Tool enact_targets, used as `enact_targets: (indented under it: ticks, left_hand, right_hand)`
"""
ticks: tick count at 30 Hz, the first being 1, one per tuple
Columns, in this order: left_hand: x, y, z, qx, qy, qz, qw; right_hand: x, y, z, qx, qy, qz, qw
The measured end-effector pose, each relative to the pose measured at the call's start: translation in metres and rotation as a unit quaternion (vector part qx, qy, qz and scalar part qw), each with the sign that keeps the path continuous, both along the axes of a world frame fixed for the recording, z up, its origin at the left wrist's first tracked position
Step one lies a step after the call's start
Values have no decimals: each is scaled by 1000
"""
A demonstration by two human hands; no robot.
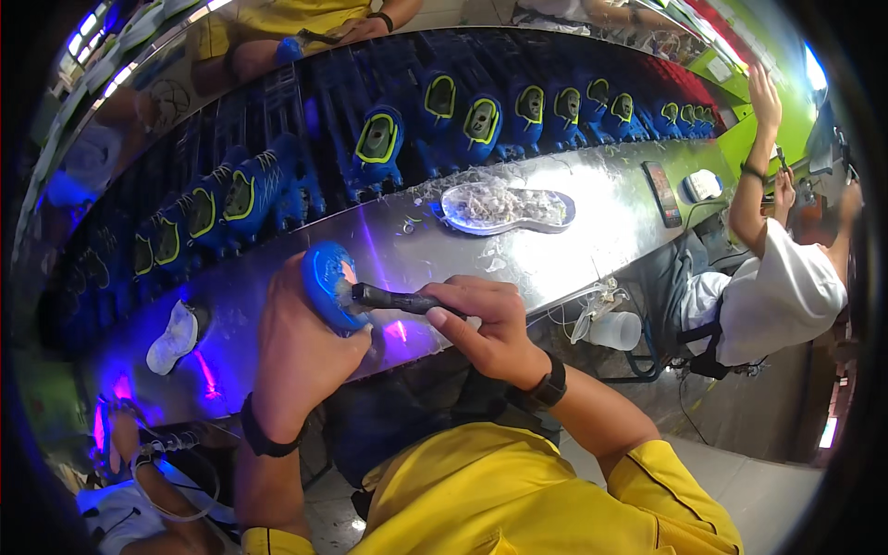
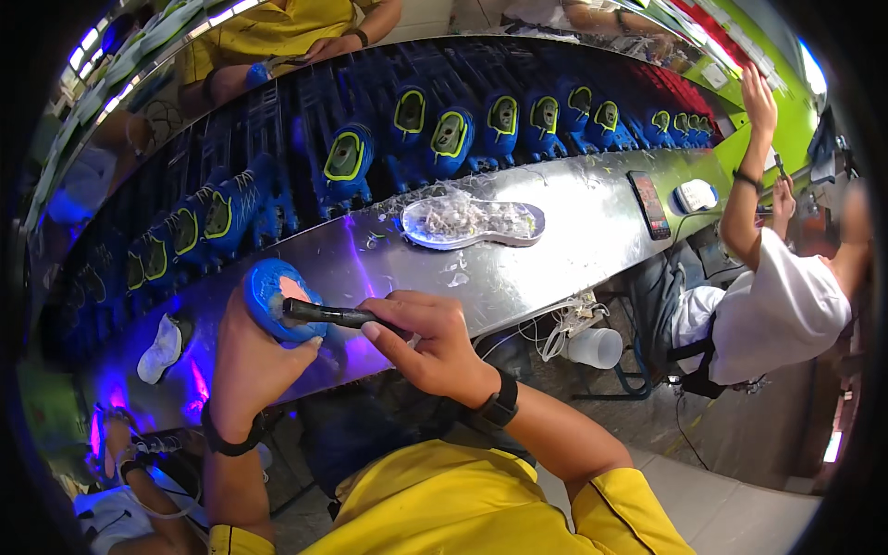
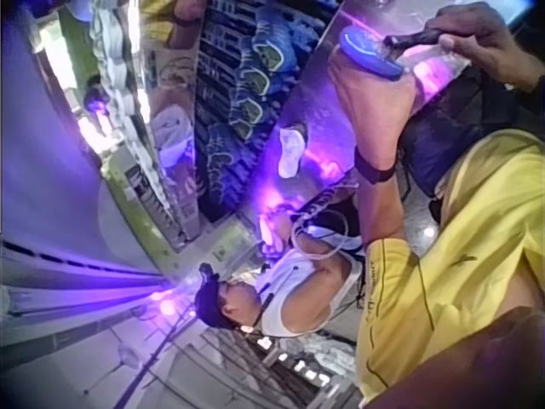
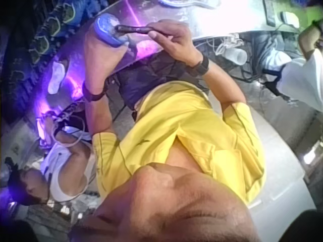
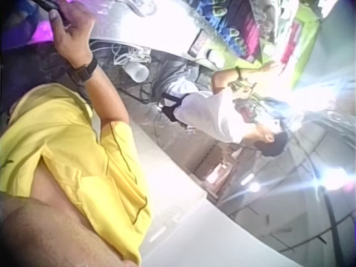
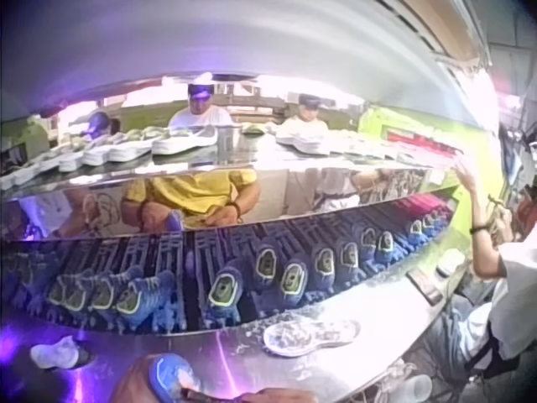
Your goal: Applying adhesive to the sole area of a shoe upper using a brush.
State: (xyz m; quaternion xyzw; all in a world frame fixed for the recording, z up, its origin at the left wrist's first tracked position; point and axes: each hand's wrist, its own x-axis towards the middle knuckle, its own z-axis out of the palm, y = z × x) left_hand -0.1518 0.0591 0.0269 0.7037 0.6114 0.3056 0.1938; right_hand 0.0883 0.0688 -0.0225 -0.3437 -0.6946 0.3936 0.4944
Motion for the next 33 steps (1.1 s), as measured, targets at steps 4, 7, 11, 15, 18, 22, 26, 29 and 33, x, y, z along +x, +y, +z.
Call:
enact_targets:
  ticks: [4, 7, 11, 15, 18, 22, 26, 29, 33]
  left_hand:
    - [-12, 14, 7, -63, -2, -27, 998]
    - [-16, 20, 10, -91, -18, -23, 995]
    - [-32, 25, 5, -81, 15, -47, 996]
    - [-40, 20, -12, -61, -10, -17, 998]
    - [-56, 11, -30, -15, -103, -13, 994]
    - [-59, -11, -31, -101, -303, -11, 948]
    - [-36, -40, -25, -164, -439, -7, 883]
    - [-27, -62, -13, -204, -479, -22, 853]
    - [-17, -73, -2, -222, -514, -38, 828]
  right_hand:
    - [-8, -2, -14, -24, 4, -10, 1000]
    - [-8, -9, -24, -37, -16, -28, 999]
    - [-7, -23, -30, -111, -61, -40, 991]
    - [-4, -33, -25, -120, -83, -65, 987]
    - [0, -38, -8, -153, -110, -71, 979]
    - [14, -51, 15, -247, -105, -49, 962]
    - [18, -47, 45, -182, -95, -43, 978]
    - [14, -45, 58, -134, -131, -40, 981]
    - [16, -53, 52, -120, -171, -37, 977]
